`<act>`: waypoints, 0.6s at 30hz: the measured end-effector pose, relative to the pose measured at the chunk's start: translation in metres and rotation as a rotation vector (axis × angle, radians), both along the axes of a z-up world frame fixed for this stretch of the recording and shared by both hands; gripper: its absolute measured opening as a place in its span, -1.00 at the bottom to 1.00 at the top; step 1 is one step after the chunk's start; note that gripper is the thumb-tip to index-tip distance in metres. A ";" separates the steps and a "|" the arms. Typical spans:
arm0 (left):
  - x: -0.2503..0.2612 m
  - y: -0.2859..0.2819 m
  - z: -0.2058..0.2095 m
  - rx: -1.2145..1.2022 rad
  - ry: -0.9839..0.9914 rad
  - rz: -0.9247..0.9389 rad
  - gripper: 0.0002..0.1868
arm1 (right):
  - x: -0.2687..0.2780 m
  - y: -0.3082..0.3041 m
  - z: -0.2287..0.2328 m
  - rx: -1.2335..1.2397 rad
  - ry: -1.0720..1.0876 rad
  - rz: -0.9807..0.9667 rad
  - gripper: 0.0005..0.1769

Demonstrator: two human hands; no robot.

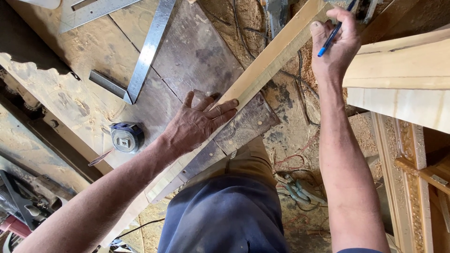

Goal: Measuring a wooden plank with a tape measure and marking cut lines using a square and pencil.

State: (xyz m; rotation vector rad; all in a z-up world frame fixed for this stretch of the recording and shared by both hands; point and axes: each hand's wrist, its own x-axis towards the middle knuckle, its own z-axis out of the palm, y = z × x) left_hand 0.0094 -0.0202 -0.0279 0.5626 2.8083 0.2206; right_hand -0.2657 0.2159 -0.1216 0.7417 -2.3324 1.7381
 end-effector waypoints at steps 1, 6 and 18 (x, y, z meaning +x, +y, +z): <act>0.000 0.000 0.000 -0.009 0.000 -0.004 -0.40 | 0.000 -0.001 0.001 0.012 -0.006 -0.001 -0.80; -0.007 0.001 0.002 0.062 0.025 0.022 -0.49 | -0.003 0.001 -0.008 -0.019 -0.042 0.012 -0.78; -0.026 0.034 0.005 -0.265 -0.143 0.056 -0.06 | 0.006 -0.003 0.008 -0.038 -0.020 0.161 -0.69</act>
